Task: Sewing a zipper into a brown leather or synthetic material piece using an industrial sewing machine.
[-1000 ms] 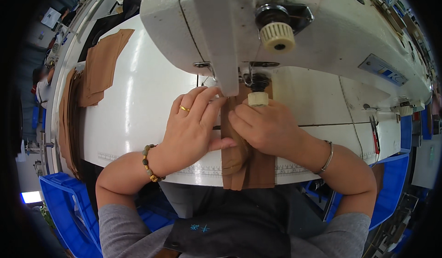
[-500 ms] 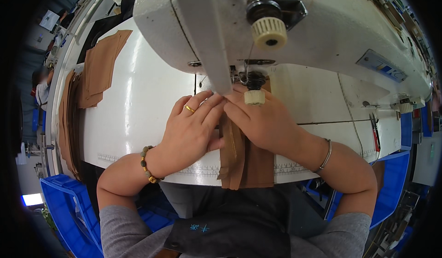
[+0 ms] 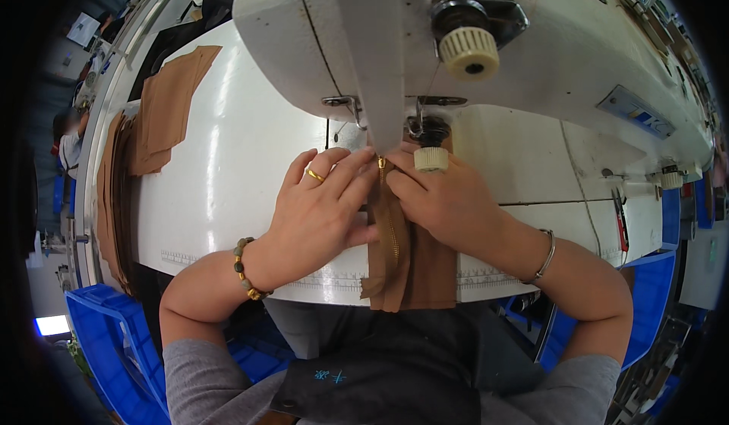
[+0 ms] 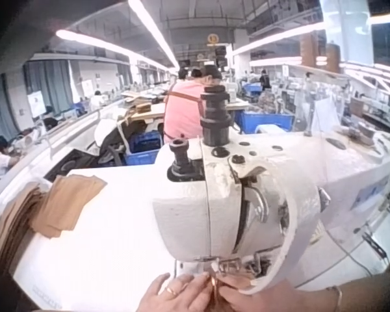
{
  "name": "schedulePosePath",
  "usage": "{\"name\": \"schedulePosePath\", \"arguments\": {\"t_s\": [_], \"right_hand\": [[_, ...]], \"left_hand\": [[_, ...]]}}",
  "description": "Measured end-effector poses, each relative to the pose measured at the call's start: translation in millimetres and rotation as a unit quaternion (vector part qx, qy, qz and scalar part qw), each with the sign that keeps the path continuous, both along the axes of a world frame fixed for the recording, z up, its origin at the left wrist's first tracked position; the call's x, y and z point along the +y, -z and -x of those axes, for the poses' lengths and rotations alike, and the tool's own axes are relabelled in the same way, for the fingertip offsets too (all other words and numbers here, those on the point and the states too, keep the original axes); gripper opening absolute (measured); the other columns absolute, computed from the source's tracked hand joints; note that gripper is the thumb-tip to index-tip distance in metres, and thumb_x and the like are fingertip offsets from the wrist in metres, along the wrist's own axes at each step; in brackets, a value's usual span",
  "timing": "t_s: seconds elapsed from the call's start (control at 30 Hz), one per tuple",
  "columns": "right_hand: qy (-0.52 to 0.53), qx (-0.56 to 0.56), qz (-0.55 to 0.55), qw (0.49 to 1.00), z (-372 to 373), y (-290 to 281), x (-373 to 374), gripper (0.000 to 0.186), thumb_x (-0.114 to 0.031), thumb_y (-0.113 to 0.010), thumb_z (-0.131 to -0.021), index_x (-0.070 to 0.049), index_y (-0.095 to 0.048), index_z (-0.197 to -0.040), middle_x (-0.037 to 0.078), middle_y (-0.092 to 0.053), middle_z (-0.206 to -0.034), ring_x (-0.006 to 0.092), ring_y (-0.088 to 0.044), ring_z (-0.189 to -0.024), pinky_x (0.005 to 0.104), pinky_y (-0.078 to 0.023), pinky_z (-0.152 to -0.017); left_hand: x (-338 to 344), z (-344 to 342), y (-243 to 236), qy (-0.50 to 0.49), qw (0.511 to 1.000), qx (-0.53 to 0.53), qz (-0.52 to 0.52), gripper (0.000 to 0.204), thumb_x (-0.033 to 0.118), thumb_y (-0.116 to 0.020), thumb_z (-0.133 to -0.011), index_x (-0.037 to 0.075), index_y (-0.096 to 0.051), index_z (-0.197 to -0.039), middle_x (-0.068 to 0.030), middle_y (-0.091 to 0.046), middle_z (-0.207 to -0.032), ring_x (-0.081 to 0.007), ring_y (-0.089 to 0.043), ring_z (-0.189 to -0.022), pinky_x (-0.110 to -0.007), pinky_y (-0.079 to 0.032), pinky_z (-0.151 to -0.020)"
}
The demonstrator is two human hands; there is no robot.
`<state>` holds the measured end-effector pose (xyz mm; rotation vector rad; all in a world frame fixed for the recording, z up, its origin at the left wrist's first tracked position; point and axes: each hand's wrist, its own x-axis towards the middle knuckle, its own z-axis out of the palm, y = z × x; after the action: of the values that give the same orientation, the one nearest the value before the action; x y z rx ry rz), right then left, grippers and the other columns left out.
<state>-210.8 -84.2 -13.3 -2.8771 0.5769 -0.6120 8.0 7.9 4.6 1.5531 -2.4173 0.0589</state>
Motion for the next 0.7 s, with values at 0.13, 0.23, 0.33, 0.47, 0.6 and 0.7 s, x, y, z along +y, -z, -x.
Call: {"name": "schedulePosePath", "arguments": {"t_s": [0.13,0.23,0.33,0.47,0.6,0.7], "right_hand": [[-0.029,-0.034,0.066,0.997,0,1,-2,0.034,-0.016,-0.074,-0.082,-0.003,-0.067,-0.113,0.012,-0.068,-0.126,0.0273,-0.071,-0.105,0.0376,-0.058,-0.082],[-0.024,-0.030,0.064,0.997,0,1,-2,0.037,-0.018,-0.077,-0.081,-0.004,-0.067,-0.114,0.011,-0.068,-0.126,0.0268,-0.070,-0.106,0.0391,-0.057,-0.083],[-0.008,0.005,0.025,1.000,2,-2,1,0.043,-0.015,-0.079,-0.080,-0.004,-0.066,-0.120,0.011,-0.064,-0.137,0.0299,-0.064,-0.122,0.0411,-0.058,-0.092],[0.015,0.048,-0.005,0.999,4,-4,3,0.050,-0.012,-0.079,-0.079,-0.005,-0.066,-0.127,0.011,-0.058,-0.150,0.0329,-0.056,-0.139,0.0415,-0.058,-0.101],[0.008,0.073,0.006,0.997,6,-5,7,0.055,-0.015,-0.081,-0.077,-0.005,-0.066,-0.129,0.011,-0.057,-0.151,0.0323,-0.056,-0.139,0.0413,-0.058,-0.100],[0.001,0.070,0.020,0.997,7,-4,10,0.058,-0.017,-0.082,-0.077,-0.004,-0.065,-0.131,0.011,-0.057,-0.152,0.0319,-0.055,-0.140,0.0420,-0.059,-0.098]], "left_hand": [[0,0,1,0.001,1.000,0.005,-0.006,0.078,0.039,-0.086,-0.070,0.003,-0.062,-0.134,-0.0090,-0.059,-0.148,-0.0293,-0.055,-0.131,-0.048,-0.043,-0.112],[0,0,2,-0.002,1.000,-0.004,0.002,0.080,0.040,-0.086,-0.069,0.002,-0.062,-0.136,-0.0089,-0.058,-0.150,-0.0293,-0.055,-0.132,-0.047,-0.044,-0.112],[-1,-1,3,-0.005,1.000,-0.018,0.006,0.083,0.041,-0.086,-0.069,0.002,-0.062,-0.138,-0.0090,-0.058,-0.151,-0.0297,-0.054,-0.134,-0.047,-0.044,-0.112],[-4,-1,5,-0.008,1.000,-0.027,0.009,0.087,0.042,-0.087,-0.066,0.001,-0.061,-0.139,-0.0091,-0.057,-0.152,-0.0304,-0.053,-0.136,-0.047,-0.044,-0.112],[0,0,4,-0.003,1.000,-0.026,0.008,0.088,0.041,-0.088,-0.065,0.002,-0.061,-0.139,-0.0103,-0.058,-0.151,-0.0310,-0.053,-0.136,-0.047,-0.044,-0.112],[2,2,4,0.003,0.999,-0.033,-0.003,0.084,0.039,-0.087,-0.067,0.001,-0.062,-0.138,-0.0116,-0.059,-0.148,-0.0314,-0.054,-0.134,-0.047,-0.044,-0.111]]}}
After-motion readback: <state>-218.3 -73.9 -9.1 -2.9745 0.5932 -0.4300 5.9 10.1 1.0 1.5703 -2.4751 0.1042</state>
